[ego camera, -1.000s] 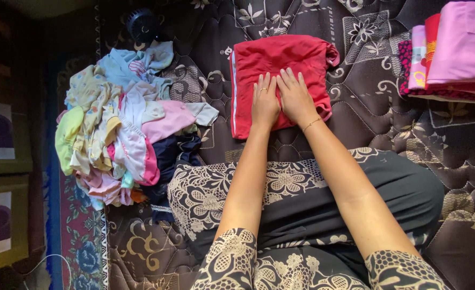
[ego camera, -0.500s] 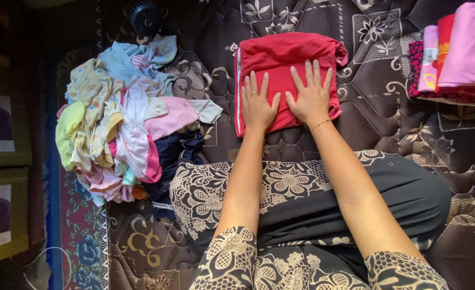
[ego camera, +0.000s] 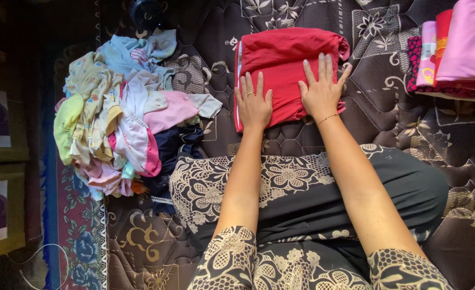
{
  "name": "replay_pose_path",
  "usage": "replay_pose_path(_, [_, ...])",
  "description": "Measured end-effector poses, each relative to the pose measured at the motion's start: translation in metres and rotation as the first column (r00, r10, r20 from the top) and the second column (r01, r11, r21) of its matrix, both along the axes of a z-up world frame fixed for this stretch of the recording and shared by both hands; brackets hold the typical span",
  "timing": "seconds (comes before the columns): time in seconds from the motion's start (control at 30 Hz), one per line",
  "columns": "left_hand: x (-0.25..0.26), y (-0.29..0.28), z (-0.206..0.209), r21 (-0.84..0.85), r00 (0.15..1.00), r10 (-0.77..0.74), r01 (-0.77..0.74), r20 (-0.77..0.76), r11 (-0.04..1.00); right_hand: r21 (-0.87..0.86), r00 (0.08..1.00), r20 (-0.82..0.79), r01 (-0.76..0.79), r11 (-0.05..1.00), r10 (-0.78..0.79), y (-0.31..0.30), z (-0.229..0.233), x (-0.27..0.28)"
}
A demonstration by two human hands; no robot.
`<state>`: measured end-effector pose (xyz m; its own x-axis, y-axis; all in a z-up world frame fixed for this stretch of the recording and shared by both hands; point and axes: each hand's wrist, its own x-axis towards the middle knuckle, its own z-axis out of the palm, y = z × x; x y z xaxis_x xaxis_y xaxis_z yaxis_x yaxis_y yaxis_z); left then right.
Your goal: The person is folding clothes on a mattress.
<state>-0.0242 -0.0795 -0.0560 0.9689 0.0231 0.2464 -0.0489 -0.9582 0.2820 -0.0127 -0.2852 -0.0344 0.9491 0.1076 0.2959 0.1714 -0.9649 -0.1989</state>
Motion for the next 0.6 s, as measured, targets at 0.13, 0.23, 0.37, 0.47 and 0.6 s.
replay_pose_path(0.13, [-0.001, -0.001, -0.009, 0.008, 1.0, -0.004, 0.004, 0.006, 1.0, 0.02, 1.0, 0.003, -0.021, 1.0, 0.021, -0.009, -0.002, 0.005])
replay_pose_path(0.23, [-0.01, -0.008, 0.0, -0.029, 1.0, -0.025, 0.025, -0.017, 0.999, 0.115, 0.998, -0.012, -0.055, 0.992, 0.056, -0.021, -0.001, 0.009])
replay_pose_path(0.37, [-0.021, -0.025, 0.014, -0.055, 0.993, -0.068, 0.062, -0.101, 0.997, 0.395, 0.999, 0.039, -0.021, 0.918, 0.006, -0.038, -0.01, 0.012])
replay_pose_path(0.47, [-0.025, -0.039, 0.017, -0.03, 0.988, -0.093, 0.09, -0.123, 0.995, 0.521, 0.988, 0.03, 0.112, 0.846, -0.15, -0.044, -0.017, 0.014])
replay_pose_path(0.6, [-0.027, -0.058, 0.022, -0.003, 0.975, -0.155, 0.157, -0.158, 0.988, 0.767, 0.971, -0.032, 0.177, 0.617, -0.239, -0.067, -0.051, 0.032])
